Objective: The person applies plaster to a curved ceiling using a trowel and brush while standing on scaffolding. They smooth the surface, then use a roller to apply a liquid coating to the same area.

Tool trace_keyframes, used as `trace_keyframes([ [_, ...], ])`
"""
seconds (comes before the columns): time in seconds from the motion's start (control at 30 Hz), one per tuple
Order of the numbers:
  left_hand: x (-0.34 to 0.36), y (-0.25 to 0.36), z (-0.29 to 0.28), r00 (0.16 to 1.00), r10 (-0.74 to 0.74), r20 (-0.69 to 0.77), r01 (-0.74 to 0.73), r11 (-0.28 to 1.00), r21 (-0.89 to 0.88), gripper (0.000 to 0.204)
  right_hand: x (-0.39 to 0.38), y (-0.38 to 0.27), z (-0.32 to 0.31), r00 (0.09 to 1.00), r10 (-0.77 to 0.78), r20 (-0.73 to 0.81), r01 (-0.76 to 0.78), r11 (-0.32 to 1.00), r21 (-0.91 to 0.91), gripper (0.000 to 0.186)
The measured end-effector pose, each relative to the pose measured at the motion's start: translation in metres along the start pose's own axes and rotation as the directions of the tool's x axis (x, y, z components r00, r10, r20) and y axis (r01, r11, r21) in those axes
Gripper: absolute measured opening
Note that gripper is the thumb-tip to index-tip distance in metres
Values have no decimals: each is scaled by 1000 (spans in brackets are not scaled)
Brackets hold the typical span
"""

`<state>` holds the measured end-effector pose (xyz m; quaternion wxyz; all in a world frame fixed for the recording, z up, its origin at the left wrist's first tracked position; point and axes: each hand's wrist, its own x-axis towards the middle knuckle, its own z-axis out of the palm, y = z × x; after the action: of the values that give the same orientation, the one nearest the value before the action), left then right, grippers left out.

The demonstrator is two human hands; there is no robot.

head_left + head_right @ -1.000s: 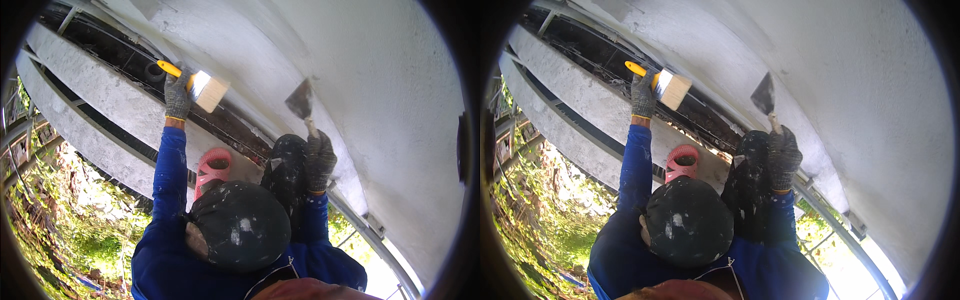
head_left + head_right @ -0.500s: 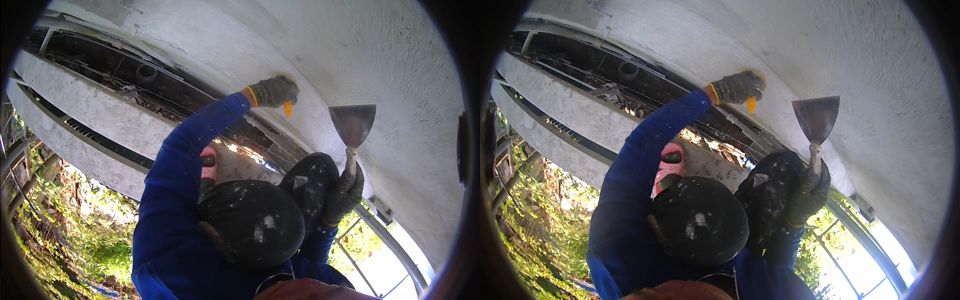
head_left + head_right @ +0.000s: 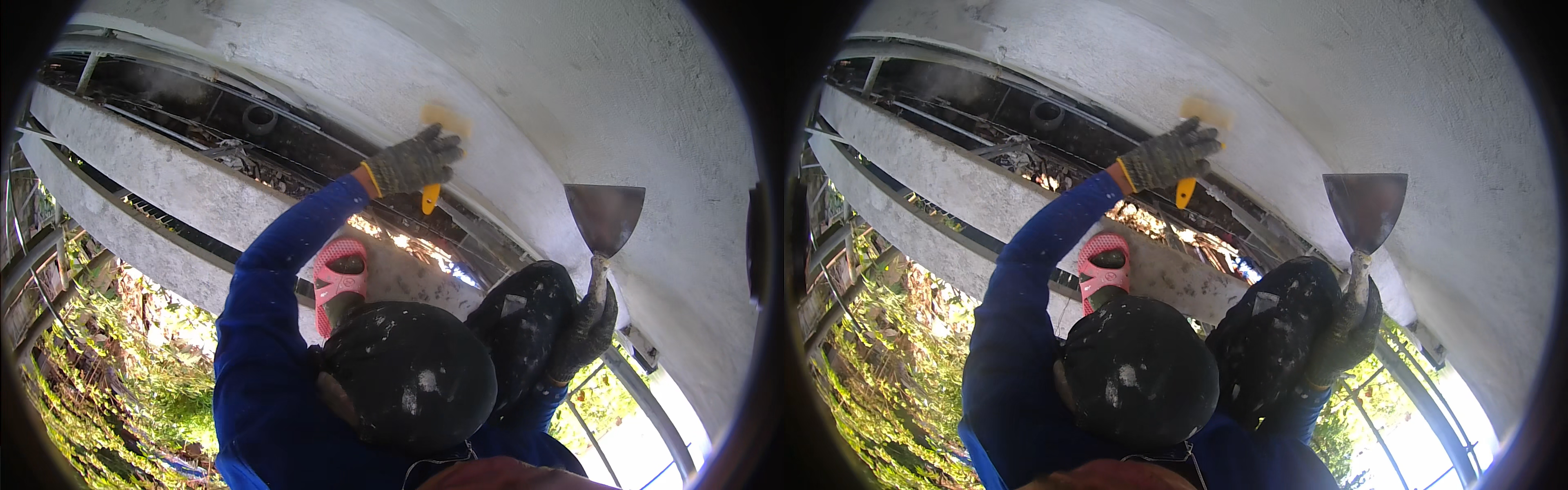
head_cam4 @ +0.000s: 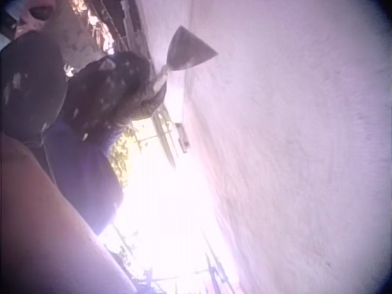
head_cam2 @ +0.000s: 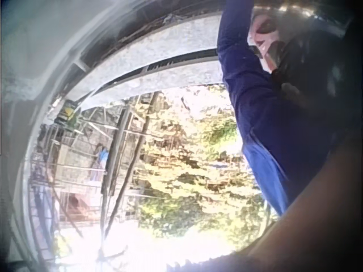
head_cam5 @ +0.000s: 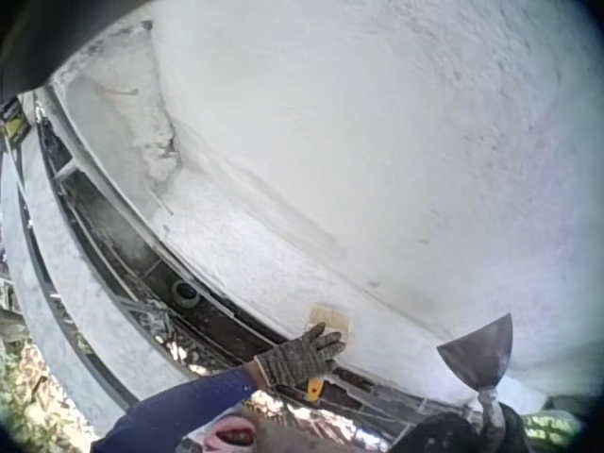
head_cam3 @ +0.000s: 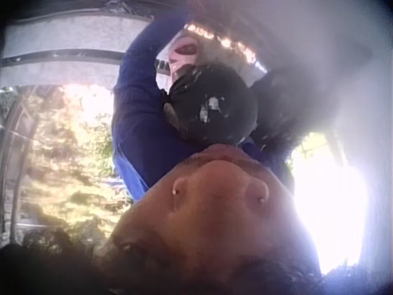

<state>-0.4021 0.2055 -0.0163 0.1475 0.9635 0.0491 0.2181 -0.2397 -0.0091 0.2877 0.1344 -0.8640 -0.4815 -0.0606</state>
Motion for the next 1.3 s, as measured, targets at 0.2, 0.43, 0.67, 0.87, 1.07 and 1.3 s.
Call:
trace_keyframes([
  [0.2,45,10,35,981,-54,187,56,998,-5,15,2,-8,2,999,40,11,-41,993,107,31],
  [0.43,-111,-129,-37,490,-828,-273,871,454,185,35,-9,9,-7,992,-123,-11,116,956,-270,30],
  [0.67,6,36,33,990,-80,117,83,996,-15,19,0,7,-4,969,-246,21,238,906,-350,31],
  [0.87,-66,-5,38,875,-483,35,470,865,176,21,-7,21,-10,998,-41,51,46,992,-117,29],
  [1.07,-131,-89,-53,92,-980,-176,544,197,-815,38,-20,21,-11,994,109,-21,-110,990,-85,28],
  [1.3,9,83,43,975,-195,106,200,979,-40,16,-12,15,-6,982,188,11,-187,968,169,34],
])
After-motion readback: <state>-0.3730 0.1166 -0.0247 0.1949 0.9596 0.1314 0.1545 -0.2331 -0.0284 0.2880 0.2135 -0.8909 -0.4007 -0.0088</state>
